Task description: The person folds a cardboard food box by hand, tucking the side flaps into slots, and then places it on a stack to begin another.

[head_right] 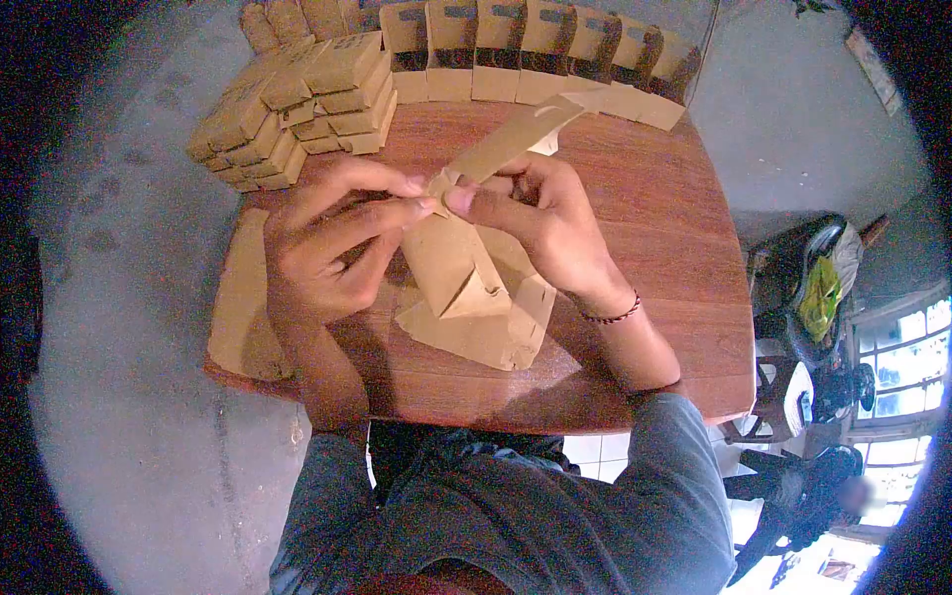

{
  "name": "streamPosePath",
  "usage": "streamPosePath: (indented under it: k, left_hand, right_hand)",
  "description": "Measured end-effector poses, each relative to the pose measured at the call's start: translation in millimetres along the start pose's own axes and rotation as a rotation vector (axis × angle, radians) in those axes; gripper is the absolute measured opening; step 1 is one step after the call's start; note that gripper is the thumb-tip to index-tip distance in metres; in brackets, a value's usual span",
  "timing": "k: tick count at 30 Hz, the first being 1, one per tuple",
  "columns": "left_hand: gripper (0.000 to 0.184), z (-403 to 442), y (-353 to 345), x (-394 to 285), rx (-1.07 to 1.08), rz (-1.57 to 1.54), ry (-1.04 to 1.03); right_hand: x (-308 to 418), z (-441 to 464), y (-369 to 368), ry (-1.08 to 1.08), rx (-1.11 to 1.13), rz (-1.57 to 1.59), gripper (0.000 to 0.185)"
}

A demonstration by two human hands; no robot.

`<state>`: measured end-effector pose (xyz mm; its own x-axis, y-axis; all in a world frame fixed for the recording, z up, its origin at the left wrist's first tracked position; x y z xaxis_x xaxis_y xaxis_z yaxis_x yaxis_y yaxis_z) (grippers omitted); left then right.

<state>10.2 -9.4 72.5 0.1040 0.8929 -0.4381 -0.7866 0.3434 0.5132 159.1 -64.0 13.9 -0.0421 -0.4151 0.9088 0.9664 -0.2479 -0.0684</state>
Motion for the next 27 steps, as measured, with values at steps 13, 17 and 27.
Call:
streamPosePath:
  k: [13,17,27]
  left_hand:
    - [0.024,7.2,-13.2,3.6,0.025,0.037,-0.027]
    - [0.02,7.4,-14.6,23.6,0.076,-0.188,0.162]
    - [0.018,3.1,-28.1,53.3,0.032,-0.709,0.555]
  right_hand:
    - [6.0,3.1,12.6,0.085,-0.245,0.058,0.02]
    - [13.5,-1.1,10.2,0.142,-0.258,-0.063,0.018]
    - [27.6,-8.0,4.3,0.264,-0.213,-0.328,0.014]
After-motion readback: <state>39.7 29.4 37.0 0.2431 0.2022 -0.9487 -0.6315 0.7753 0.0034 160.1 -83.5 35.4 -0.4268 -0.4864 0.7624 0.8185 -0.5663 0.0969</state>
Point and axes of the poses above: each hand's wrist, its own z-axis towards the middle knuckle, its own y-axis out of the back of the hand, x = y × z, the point moved 8 cm from there along z, towards the middle knuckle, and after that the axes turned 11 degrees about y, right-handed, at the moved point
